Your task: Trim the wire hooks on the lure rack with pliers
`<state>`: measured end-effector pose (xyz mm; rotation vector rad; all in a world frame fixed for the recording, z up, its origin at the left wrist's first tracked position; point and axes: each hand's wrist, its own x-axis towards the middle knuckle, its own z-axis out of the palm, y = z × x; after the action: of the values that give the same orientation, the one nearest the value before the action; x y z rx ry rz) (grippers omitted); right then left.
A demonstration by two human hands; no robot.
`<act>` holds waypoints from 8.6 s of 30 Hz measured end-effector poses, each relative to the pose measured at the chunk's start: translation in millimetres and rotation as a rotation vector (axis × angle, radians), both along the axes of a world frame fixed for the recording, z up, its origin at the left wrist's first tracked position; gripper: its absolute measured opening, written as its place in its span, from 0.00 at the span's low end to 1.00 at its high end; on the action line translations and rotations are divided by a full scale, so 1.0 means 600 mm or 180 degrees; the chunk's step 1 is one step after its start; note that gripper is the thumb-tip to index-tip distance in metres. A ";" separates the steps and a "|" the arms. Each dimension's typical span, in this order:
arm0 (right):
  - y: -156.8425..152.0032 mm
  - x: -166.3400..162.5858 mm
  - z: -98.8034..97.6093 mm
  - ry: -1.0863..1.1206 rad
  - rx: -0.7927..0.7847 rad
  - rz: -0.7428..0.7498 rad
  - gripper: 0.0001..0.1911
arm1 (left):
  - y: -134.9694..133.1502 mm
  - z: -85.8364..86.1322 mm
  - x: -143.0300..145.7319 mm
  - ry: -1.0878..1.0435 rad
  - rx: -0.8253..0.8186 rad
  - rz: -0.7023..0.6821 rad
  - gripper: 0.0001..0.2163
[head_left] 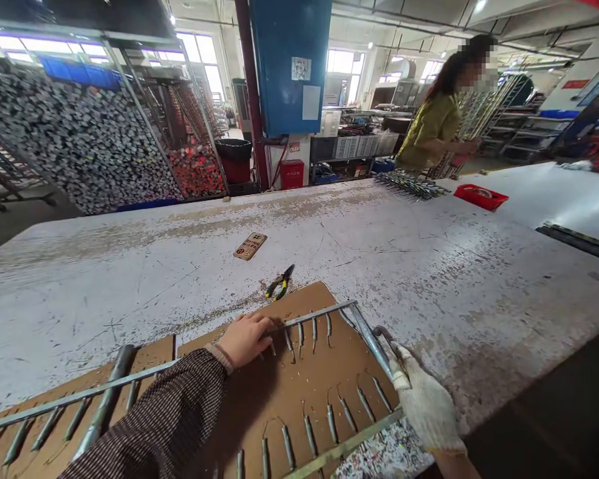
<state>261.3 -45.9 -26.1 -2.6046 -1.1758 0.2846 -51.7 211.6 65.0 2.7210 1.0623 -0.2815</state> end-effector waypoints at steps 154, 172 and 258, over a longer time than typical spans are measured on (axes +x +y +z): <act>0.196 -0.181 0.073 -0.1276 0.2212 0.2376 0.20 | -0.049 -0.126 0.054 -0.1954 0.0184 0.1553 0.06; 0.196 -0.184 0.071 -0.1308 0.2015 0.2365 0.19 | -0.048 -0.123 0.052 -0.1951 0.0116 0.1546 0.06; 0.196 -0.174 0.062 -0.1261 0.1640 0.2741 0.25 | -0.048 -0.123 0.054 -0.1802 0.0131 0.1528 0.05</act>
<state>157.1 71.5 10.8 -1.6334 -2.1197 -0.3588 -19.4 182.8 -8.5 2.2458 1.4683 0.5525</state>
